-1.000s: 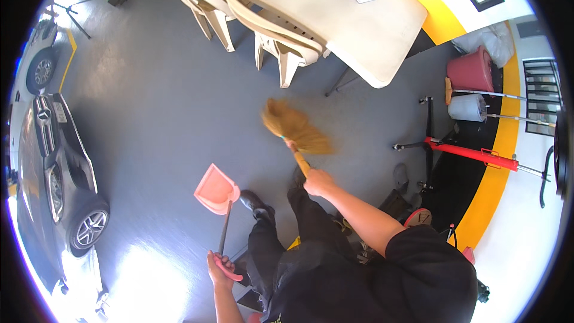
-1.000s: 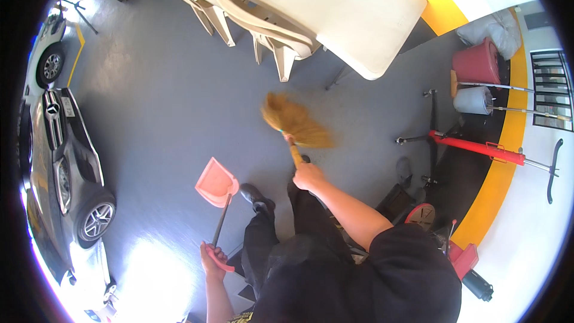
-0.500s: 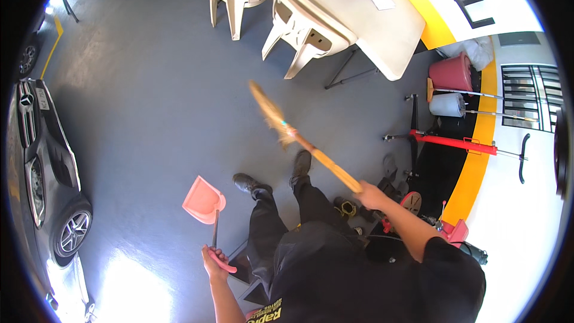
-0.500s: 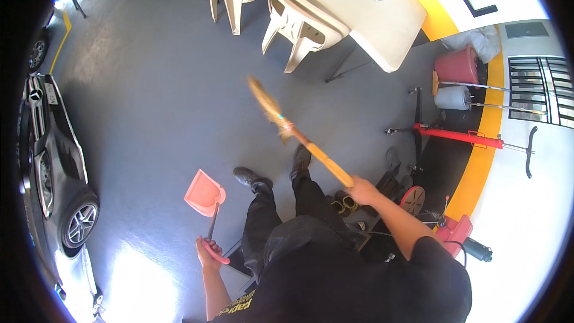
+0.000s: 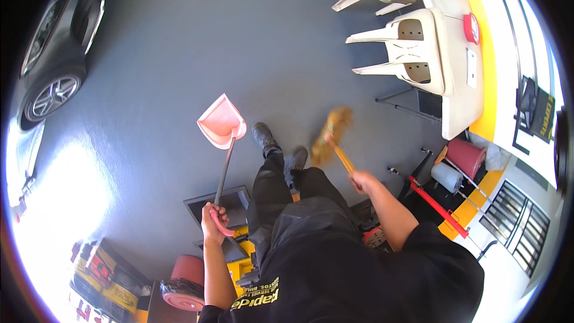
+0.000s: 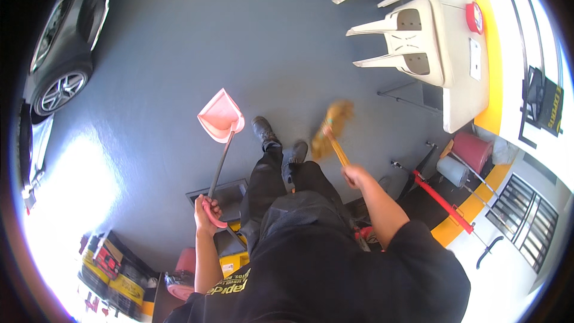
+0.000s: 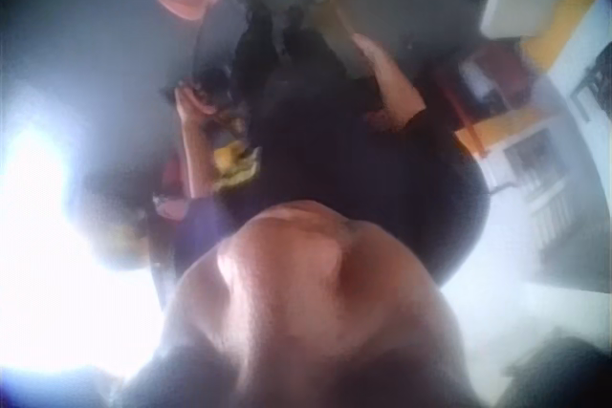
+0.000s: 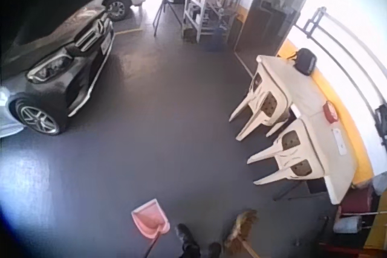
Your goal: The person sweeps the garage floor using a broom and a dustpan, moving around a parked car and various equipment. They gather debris into the dustpan and continue sweeping different sections of the floor.
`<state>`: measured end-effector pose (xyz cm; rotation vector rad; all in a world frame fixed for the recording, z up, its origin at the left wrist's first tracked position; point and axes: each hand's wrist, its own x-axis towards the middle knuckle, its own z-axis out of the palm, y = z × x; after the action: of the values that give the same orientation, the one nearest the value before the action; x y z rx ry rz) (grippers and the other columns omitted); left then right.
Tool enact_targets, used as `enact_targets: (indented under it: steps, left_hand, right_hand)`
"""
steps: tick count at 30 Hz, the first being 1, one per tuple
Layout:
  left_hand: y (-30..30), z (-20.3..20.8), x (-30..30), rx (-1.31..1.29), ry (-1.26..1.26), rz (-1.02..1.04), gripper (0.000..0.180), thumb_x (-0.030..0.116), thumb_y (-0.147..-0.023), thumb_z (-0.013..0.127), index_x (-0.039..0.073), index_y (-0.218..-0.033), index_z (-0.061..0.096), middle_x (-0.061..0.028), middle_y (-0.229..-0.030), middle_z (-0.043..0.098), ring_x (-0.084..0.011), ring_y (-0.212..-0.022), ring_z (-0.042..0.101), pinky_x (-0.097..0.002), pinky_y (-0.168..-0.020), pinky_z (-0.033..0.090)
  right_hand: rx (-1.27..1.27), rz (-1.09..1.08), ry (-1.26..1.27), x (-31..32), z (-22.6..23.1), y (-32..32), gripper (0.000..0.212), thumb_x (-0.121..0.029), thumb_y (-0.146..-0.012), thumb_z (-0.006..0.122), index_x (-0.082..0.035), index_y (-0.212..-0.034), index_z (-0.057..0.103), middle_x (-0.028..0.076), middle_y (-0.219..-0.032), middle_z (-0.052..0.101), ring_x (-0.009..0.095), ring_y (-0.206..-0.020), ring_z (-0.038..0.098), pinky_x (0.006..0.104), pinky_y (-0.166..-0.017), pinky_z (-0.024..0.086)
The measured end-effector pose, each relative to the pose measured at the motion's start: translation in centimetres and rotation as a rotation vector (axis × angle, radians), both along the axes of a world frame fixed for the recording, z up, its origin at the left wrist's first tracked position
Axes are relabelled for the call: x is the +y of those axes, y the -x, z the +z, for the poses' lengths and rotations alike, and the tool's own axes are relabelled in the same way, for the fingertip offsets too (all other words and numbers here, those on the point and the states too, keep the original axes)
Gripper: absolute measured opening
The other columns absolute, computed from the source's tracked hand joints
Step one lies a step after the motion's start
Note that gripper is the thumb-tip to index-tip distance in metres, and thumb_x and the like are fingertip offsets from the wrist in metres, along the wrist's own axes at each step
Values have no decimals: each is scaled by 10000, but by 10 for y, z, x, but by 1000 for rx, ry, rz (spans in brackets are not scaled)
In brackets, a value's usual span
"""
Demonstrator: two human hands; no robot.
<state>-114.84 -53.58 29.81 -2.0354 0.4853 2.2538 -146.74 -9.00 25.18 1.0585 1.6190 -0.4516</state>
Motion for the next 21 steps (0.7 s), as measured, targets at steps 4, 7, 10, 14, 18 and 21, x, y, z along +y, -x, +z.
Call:
enact_targets:
  steps: [4, 7, 10, 14, 18, 21]
  left_hand:
    - [-13, 10, 7, -64, -16, 48, 317, 434, -946, 579, 145, -838, 508, -31, -752, 519, -152, -642, 488, -306, -609, 434]
    - [-7, 9, 11, -79, -13, 80, 311, 426, -944, 588, 147, -833, 506, -30, -749, 522, -154, -636, 493, -305, -603, 431]
    - [3, 9, 12, -117, 0, 93, 312, 426, -944, 591, 148, -831, 504, -21, -738, 516, -150, -629, 487, -301, -594, 423]
    - [20, 21, 10, -174, 34, 121, 325, 448, -933, 608, 157, -834, 504, -11, -733, 516, -139, -624, 484, -294, -587, 415]
    - [57, 38, 14, -217, 78, 161, 346, 481, -917, 628, 170, -832, 505, 2, -732, 513, -125, -621, 479, -288, -583, 407]
    - [109, 37, 18, -198, 117, 196, 349, 491, -920, 624, 177, -826, 504, 11, -729, 508, -120, -619, 472, -287, -588, 404]
  right_hand:
    - [37, 67, 328, -125, -56, 79, 271, -149, -830, 607, -172, -591, 482, -40, -467, 437, 101, -347, 387, 286, -358, 302]
    - [18, -45, 473, -218, -85, 147, 279, -176, -884, 613, -186, -634, 489, -74, -503, 474, 58, -384, 426, 219, -376, 366]
    - [27, -149, 502, -294, -105, 207, 213, -141, -911, 591, -153, -718, 503, -70, -540, 475, 47, -397, 419, 214, -371, 373]
    - [108, -131, 604, -341, -112, 272, 205, -139, -912, 589, -150, -723, 511, -67, -557, 482, 41, -418, 431, 215, -414, 400]
    - [110, -129, 653, -330, -101, 318, 223, -155, -914, 609, -145, -709, 520, -74, -563, 479, 28, -428, 433, 198, -409, 368]
    - [96, -85, 766, -278, -74, 341, 235, -178, -934, 605, -133, -715, 530, -64, -545, 464, 43, -414, 413, 212, -394, 341]
